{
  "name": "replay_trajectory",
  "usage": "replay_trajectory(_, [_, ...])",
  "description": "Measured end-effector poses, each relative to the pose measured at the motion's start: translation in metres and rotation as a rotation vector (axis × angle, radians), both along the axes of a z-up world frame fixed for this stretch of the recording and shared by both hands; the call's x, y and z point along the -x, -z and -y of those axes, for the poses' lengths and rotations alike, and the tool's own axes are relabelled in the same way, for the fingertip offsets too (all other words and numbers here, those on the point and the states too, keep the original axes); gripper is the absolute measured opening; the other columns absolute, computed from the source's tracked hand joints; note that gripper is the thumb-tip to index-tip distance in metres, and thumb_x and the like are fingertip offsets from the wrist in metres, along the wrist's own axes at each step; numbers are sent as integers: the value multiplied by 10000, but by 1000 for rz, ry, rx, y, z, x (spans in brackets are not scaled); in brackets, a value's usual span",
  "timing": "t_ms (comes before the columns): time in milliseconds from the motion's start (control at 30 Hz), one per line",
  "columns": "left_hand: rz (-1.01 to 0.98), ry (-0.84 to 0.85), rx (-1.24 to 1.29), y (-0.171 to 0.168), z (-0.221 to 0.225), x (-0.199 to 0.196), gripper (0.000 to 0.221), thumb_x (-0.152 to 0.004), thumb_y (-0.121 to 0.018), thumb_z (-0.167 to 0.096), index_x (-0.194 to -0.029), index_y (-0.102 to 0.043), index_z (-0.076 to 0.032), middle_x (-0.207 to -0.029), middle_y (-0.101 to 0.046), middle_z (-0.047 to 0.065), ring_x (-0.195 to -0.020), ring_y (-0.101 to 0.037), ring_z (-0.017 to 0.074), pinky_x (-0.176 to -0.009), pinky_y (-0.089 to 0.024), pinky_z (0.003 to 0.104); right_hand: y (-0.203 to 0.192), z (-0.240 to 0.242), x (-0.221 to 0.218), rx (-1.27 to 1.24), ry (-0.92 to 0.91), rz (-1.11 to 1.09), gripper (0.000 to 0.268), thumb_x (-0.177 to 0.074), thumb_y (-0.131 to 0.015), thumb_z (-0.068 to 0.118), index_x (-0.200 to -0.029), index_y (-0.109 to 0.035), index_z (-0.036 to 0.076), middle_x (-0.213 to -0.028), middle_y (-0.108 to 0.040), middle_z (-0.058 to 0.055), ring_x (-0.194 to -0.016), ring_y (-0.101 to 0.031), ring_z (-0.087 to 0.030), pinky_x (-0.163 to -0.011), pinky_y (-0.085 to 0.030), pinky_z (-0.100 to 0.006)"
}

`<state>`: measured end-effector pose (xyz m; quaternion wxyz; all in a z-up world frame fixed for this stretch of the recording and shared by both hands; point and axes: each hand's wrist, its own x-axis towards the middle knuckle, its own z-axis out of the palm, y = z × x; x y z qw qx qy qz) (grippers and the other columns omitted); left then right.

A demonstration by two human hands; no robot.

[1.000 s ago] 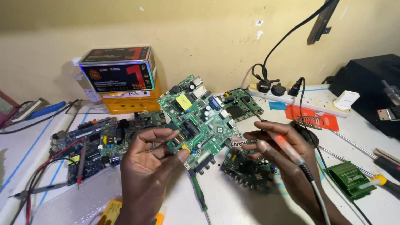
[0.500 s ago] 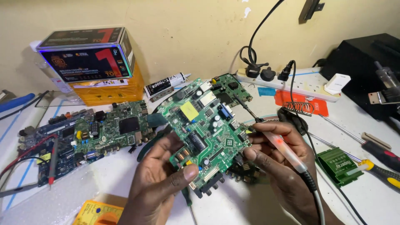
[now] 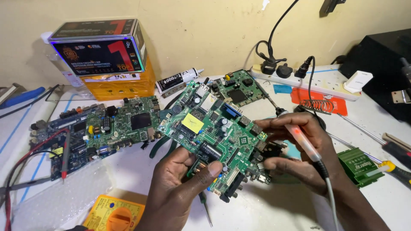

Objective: Using a heat gun and a probe to repair or desolder components on a printed circuit board at a workbench.

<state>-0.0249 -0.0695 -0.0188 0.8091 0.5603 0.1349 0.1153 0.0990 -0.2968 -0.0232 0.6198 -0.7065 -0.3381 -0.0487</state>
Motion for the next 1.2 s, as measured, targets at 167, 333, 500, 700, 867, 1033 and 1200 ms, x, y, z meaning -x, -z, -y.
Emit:
replay_trajectory(167, [-93, 4, 9, -1, -9, -2, 516, -844, -895, -74, -751, -389, -128, -817, -315, 31, -776, -378, 188, -751, -363, 407, 26, 11, -23, 482, -67, 161, 1027, -521, -992, 387, -1391, -504, 144, -1497, -581, -78, -1405, -548, -211, -1160, -388, -390])
replay_trajectory(333, [-43, -16, -92, -5, -14, -1, 622, -832, -900, -88, -745, -290, -171, -829, -245, -3, -757, -270, 142, -744, -261, 322, 23, 5, -18, 659, 109, 118, 670, -708, -855, 500, -1267, -617, 218, -1432, -650, -46, -1346, -590, -251, -1069, -475, -459])
replay_trajectory(500, [5, -18, -151, 2, -14, -3, 552, -863, -883, -118, -721, -351, -160, -760, -316, -11, -723, -327, 132, -700, -307, 331, 25, 2, -17, 373, 250, 500, 402, -829, -792, 276, -1166, -654, 107, -1172, -745, -71, -1130, -694, -258, -1013, -510, -393])
replay_trajectory(700, [-15, -15, -226, 3, -9, -4, 297, -853, -860, -142, -758, -582, -95, -732, -561, 18, -727, -490, 118, -692, -428, 313, 5, -28, 45, -123, 307, 720, 229, -1124, -402, 253, -1191, -495, 56, -1064, -578, -222, -944, -818, -324, -930, -641, -386])
replay_trajectory(867, [10, 7, -119, 5, -6, -3, 481, -848, -875, -92, -708, -416, -130, -721, -404, 0, -690, -386, 106, -642, -343, 302, 6, -26, 43, 77, 232, 842, 245, -1102, -394, 254, -1201, -581, 131, -1188, -696, -239, -1178, -712, -241, -1019, -496, -388])
replay_trajectory(1033, [-54, -122, -112, -31, -20, 1, 152, -830, -811, -20, -829, -659, -13, -841, -780, 163, -782, -680, 232, -720, -532, 372, -6, -16, 28, -175, 361, 623, 352, -1127, -418, 280, -1291, -452, -30, -1097, -716, -296, -1062, -729, -363, -979, -566, -408])
replay_trajectory(1200, [26, -301, -202, -62, -38, 9, 146, -839, -755, -42, -948, -658, -42, -931, -741, 104, -932, -689, 199, -910, -556, 345, -16, 26, 5, 39, 653, 613, 712, -1235, -281, 408, -1509, -508, -209, -823, -639, -243, -1039, -590, -348, -1060, -384, -437])
